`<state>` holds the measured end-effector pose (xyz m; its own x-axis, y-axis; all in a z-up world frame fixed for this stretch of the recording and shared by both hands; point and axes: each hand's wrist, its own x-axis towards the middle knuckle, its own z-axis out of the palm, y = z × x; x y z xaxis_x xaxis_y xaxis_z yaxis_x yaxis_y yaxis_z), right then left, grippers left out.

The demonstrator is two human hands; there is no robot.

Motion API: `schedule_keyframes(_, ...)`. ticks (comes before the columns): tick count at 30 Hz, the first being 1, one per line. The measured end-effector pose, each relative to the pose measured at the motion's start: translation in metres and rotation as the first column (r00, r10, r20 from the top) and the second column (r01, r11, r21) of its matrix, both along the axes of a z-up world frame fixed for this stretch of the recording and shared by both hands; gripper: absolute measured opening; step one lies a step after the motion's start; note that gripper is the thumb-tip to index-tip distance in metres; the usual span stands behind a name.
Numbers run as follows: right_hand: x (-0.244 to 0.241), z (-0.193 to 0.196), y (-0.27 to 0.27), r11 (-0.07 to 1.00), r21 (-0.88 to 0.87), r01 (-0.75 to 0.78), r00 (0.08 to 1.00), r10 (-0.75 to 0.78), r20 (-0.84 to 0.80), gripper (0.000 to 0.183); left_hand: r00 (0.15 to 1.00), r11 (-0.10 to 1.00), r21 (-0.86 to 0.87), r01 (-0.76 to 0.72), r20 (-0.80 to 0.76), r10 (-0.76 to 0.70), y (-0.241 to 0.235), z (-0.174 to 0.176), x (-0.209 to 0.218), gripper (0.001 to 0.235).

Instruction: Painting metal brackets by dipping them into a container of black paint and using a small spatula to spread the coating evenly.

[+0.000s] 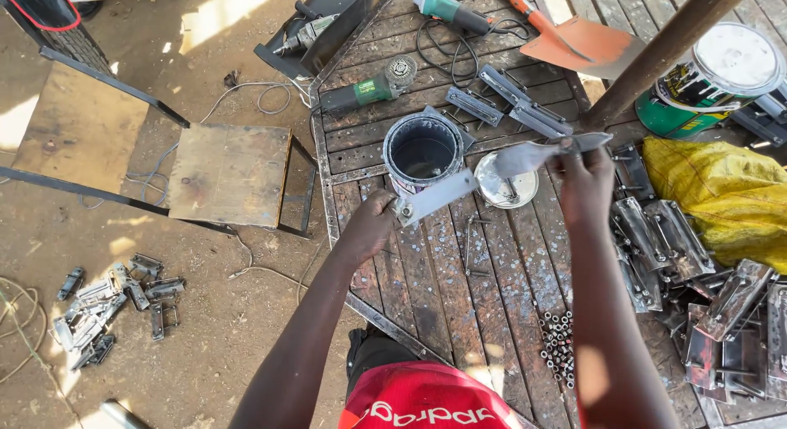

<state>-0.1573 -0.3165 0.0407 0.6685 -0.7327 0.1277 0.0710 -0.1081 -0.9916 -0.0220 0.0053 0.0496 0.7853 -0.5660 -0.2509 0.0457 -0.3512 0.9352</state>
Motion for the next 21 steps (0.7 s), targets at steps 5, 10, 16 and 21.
schedule_keyframes(5, -0.006, 0.021, 0.010, 0.947, -0.304, -0.108, 0.987, 0.064, -0.149, 0.009, 0.904, 0.930, 0.325, 0.173, 0.323, -0.281, -0.001, -0.006, -0.001, 0.023)
schedule_keyframes(10, 0.001, 0.055, 0.068, 0.851, -0.352, -0.391, 0.845, 0.180, -0.503, 0.031, 0.809, 0.801, 0.555, 0.222, 0.354, -0.469, -0.009, -0.030, 0.000, 0.019)
schedule_keyframes(16, 0.028, 0.071, 0.110, 0.686, -0.308, -0.659, 0.697, 0.403, -0.593, 0.023, 0.747, 0.805, 0.556, 0.206, 0.442, -0.497, -0.021, -0.018, -0.005, 0.016)
schedule_keyframes(21, 0.035, 0.061, 0.122, 0.473, -0.526, -0.706, 0.697, 0.336, -0.633, 0.013, 0.582, 0.825, 0.559, 0.081, 0.646, -0.494, -0.028, 0.019, -0.019, 0.010)
